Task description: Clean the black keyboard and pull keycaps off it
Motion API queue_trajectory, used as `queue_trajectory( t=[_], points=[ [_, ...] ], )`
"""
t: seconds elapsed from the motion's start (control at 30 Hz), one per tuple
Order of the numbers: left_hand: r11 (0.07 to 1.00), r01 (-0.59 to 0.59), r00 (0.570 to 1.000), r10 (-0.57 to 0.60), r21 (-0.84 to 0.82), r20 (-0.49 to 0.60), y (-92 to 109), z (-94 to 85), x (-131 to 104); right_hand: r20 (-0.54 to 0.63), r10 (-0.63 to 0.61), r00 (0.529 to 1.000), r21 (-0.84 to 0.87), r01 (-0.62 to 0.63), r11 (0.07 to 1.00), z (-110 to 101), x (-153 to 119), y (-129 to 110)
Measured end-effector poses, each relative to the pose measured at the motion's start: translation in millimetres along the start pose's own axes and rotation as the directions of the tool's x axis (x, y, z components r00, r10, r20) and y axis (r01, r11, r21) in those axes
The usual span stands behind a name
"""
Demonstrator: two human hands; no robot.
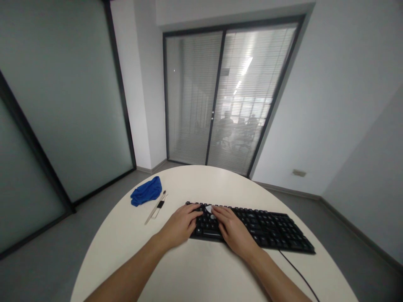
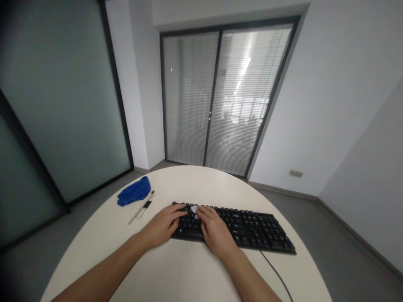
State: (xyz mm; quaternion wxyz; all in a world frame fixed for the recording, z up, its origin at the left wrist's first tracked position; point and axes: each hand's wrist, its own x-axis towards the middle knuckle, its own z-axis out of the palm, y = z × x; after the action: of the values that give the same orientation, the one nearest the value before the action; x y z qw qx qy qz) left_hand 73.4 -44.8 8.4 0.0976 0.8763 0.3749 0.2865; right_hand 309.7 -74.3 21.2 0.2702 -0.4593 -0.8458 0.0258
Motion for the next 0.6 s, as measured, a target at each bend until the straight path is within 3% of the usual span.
queue_trajectory(
  t=[0.23, 0.37, 0.6],
  points=[
    [1.0, -0.024, 1.0, 0.024, -0.004, -0.001, 0, -1.4, 1, 0.062, -0.022, 0.998, -0.03, 0.024, 0.999, -6, 6, -13],
    [1.0, -0.026, 1.0, 0.026, 0.009, 0.007, 1, -3.1, 2, 0.03, 0.058, 0.998, -0.034, -0.057, 0.998, -5, 9, -16],
    [0.999, -0.032, 0.999, 0.032, 0.018, 0.004, 6, -6.0, 1, -0.039, 0.029, 0.999, -0.044, -0.03, 0.999, 9, 7, -14]
  ],
)
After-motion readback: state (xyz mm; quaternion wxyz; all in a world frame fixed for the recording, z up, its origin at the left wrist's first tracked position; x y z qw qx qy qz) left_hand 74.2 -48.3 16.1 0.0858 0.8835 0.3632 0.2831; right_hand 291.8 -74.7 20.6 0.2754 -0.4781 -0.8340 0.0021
